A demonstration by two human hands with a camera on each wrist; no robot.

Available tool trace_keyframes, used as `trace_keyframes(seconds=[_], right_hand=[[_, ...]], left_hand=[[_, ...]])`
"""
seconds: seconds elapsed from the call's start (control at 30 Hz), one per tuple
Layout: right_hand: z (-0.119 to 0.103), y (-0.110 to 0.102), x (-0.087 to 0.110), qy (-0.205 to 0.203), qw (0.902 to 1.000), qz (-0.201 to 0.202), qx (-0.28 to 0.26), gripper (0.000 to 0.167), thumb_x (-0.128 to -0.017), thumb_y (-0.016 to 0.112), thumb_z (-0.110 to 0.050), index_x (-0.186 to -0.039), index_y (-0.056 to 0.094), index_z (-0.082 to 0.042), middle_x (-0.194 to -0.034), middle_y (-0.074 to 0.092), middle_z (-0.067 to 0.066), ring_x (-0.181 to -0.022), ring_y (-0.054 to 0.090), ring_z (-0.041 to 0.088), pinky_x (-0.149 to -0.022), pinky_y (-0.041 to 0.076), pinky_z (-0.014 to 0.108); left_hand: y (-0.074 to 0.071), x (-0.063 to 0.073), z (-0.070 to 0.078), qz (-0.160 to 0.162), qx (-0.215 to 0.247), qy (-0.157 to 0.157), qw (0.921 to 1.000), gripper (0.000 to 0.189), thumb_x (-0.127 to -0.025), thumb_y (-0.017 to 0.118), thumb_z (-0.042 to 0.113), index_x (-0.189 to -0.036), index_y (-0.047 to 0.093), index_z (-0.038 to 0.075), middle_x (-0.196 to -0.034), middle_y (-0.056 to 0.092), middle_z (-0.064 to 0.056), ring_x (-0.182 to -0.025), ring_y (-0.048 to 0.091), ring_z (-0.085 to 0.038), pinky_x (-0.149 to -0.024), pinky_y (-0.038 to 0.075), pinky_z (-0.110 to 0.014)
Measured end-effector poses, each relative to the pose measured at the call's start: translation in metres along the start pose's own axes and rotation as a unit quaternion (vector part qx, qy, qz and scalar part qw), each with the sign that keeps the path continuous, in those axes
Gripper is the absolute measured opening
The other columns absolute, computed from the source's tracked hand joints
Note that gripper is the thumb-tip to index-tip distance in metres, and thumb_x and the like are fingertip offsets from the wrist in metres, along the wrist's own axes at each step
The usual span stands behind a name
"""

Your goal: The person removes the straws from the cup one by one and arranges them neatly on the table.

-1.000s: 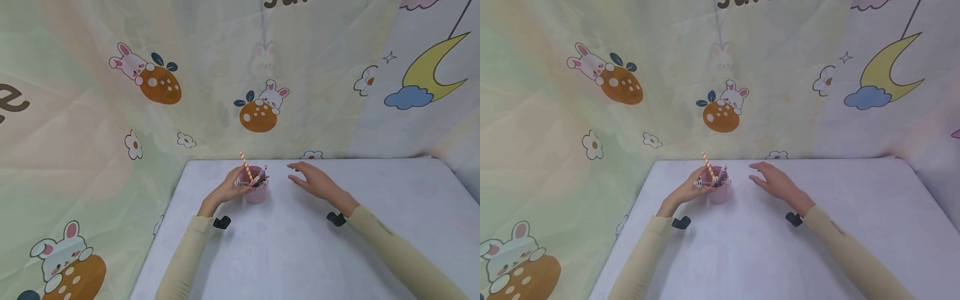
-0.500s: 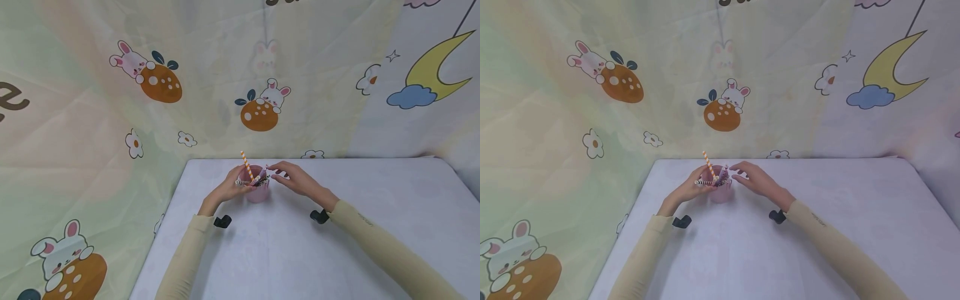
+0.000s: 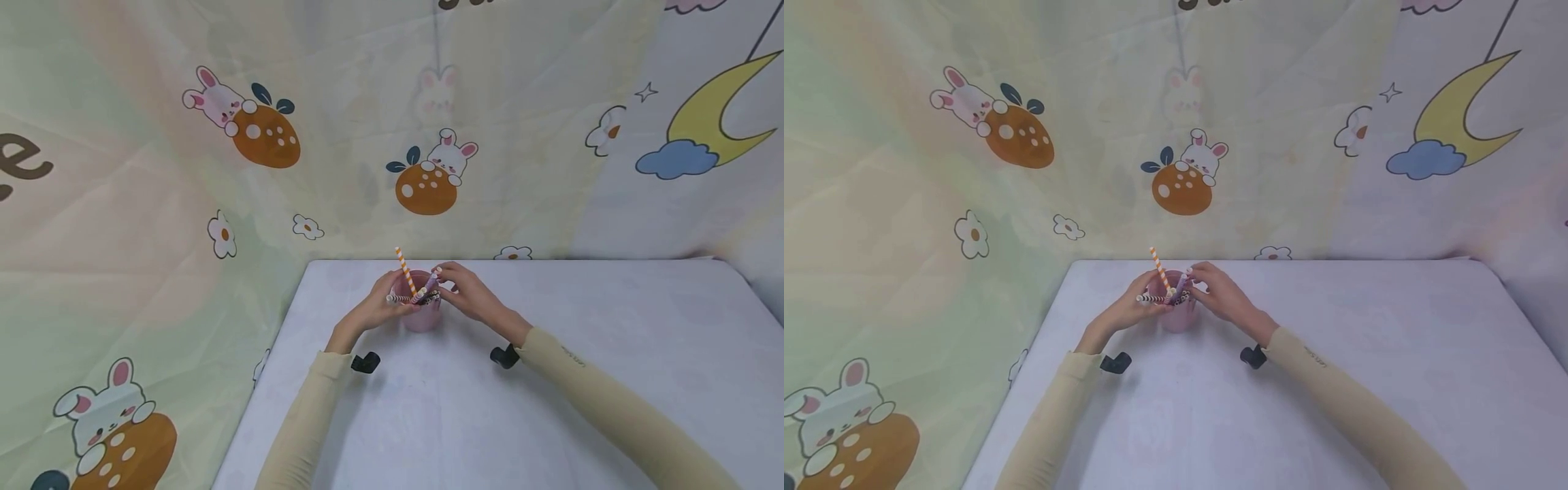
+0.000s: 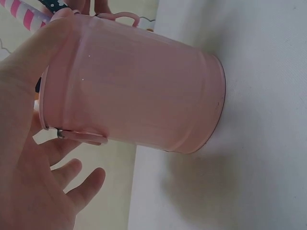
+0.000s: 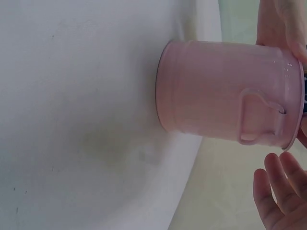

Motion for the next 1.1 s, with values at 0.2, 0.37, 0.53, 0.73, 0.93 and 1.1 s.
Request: trace_keyframes(seconds=[0.2,0.37,0.53,0.73,0.93,1.1], right_hand=[[-0.0018,0.0047,-0.0021,0.005,0.9999,0.000,-0.012,0.037,-0.094,0.072,-0.015,-0.129,0.066,-0.008,-0.139,0.055,0.011,-0.127,0.054,0.032,-0.095,0.056,0.049],[-0.0054,0.0064,-0.0013,-0.014,0.9996,0.005,-0.023,0.029,-0.092,0.073,-0.014,-0.121,0.070,-0.011,-0.138,0.055,0.009,-0.129,0.053,0.031,-0.098,0.054,0.051],[-0.0073,0.0068,0.0000,-0.031,0.9987,0.010,-0.038,0.021,-0.092,0.074,-0.016,-0.113,0.074,-0.013,-0.137,0.056,0.010,-0.129,0.052,0.030,-0.105,0.049,0.053],[-0.0050,0.0100,-0.0007,-0.024,0.9980,-0.007,-0.057,0.024,-0.092,0.075,-0.022,-0.114,0.074,-0.015,-0.141,0.053,0.009,-0.134,0.048,0.029,-0.107,0.047,0.053],[-0.0077,0.0097,-0.0028,-0.034,0.9970,-0.006,-0.069,0.026,-0.091,0.076,-0.022,-0.115,0.074,-0.013,-0.140,0.054,0.011,-0.133,0.049,0.031,-0.107,0.046,0.055],[-0.0088,0.0101,-0.0050,-0.032,0.9968,0.003,-0.074,0.031,-0.090,0.076,-0.020,-0.118,0.073,-0.007,-0.140,0.054,0.013,-0.132,0.050,0.032,-0.110,0.043,0.055]], left_hand=[[-0.0003,0.0002,-0.0003,0.003,0.008,0.002,1.0000,0.076,-0.082,0.084,0.036,-0.147,0.046,0.026,-0.146,0.050,-0.003,-0.141,0.038,-0.024,-0.118,0.030,-0.056],[-0.0002,0.0010,0.0007,0.006,0.010,0.014,0.9998,0.074,-0.083,0.084,0.033,-0.146,0.046,0.027,-0.145,0.051,-0.002,-0.140,0.040,-0.023,-0.117,0.031,-0.055],[0.0001,0.0013,0.0030,0.005,0.019,0.024,0.9995,0.075,-0.083,0.083,0.030,-0.147,0.046,0.023,-0.146,0.052,-0.005,-0.139,0.041,-0.023,-0.117,0.030,-0.054],[-0.0001,0.0017,0.0036,0.006,0.019,0.033,0.9993,0.075,-0.084,0.082,0.025,-0.149,0.045,0.016,-0.146,0.051,-0.006,-0.139,0.042,-0.025,-0.117,0.031,-0.056],[-0.0011,-0.0013,0.0044,0.011,0.008,0.044,0.9990,0.075,-0.082,0.083,0.021,-0.147,0.046,0.014,-0.141,0.055,-0.003,-0.134,0.047,-0.021,-0.115,0.035,-0.049],[-0.0013,-0.0037,0.0086,0.015,0.000,0.068,0.9976,0.073,-0.080,0.084,0.019,-0.144,0.049,0.010,-0.137,0.059,-0.005,-0.130,0.051,-0.023,-0.113,0.038,-0.047]])
Point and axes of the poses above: each hand's wrist, its own x-axis away from the middle knuckle, its own y-axis out of the palm, z = x × y, the point moved 9 cm from there along -x, towards the middle knuckle
